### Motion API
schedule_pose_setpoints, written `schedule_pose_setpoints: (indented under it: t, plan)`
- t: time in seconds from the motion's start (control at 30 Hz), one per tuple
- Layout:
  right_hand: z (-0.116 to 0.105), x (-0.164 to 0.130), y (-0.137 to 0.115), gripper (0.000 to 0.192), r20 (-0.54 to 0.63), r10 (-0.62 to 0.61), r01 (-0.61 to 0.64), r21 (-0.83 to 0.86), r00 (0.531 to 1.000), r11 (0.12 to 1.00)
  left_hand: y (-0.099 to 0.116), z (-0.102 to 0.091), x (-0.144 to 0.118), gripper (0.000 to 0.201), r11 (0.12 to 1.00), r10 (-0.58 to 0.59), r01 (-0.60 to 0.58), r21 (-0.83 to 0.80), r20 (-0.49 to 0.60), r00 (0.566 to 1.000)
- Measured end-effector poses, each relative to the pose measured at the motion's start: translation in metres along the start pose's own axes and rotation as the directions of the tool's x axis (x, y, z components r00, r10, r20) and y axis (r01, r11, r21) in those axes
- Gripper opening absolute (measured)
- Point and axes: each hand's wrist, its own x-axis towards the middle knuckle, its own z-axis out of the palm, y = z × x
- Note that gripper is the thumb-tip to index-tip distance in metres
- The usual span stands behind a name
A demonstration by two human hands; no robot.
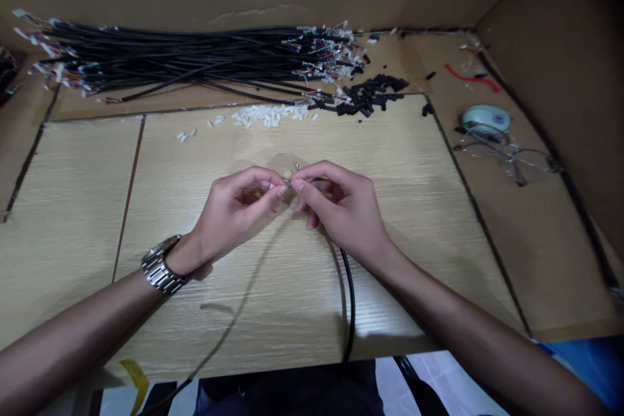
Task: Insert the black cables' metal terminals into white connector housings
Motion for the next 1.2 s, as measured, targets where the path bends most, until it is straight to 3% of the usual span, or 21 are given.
schedule_pose_setpoints:
  t: [0.33,0.47,0.63,0.8,1.03,1.1,1.2]
  plan:
    - [0.001,0.001,0.004,0.017,0.018,0.027,-0.027,-0.007,0.999,1.000,-0.001,-0.001,-0.001,0.010,1.000,0.023,-0.023,-0.011,-0.003,1.000]
    - [0.004,0.001,0.002,0.021,0.019,0.048,-0.049,0.070,0.999,0.996,-0.002,-0.002,-0.001,0.010,1.000,0.018,-0.018,-0.011,-0.001,1.000]
    - [0.002,0.004,0.000,0.023,0.083,0.087,-0.102,0.198,0.993,0.975,-0.004,-0.002,0.000,0.010,0.999,0.028,-0.028,-0.029,-0.014,1.000]
    - [-0.003,0.009,0.004,0.023,0.280,0.101,-0.179,0.271,0.955,0.946,-0.007,-0.004,0.001,0.011,0.997,0.003,-0.005,-0.077,-0.023,1.000]
    - [-0.003,0.010,0.005,0.023,0.278,0.118,-0.192,0.258,0.953,0.947,-0.005,-0.004,0.001,0.012,0.993,-0.030,0.030,-0.116,-0.001,1.000]
    - [-0.004,0.008,0.003,0.019,0.245,0.087,-0.132,0.175,0.966,0.976,-0.003,-0.004,0.001,0.015,0.986,-0.047,0.051,-0.157,0.030,0.998]
    - [-0.009,0.005,-0.001,0.009,0.140,-0.135,0.159,-0.178,0.981,0.971,-0.001,-0.005,0.000,0.018,0.979,-0.047,0.052,-0.195,0.030,0.998]
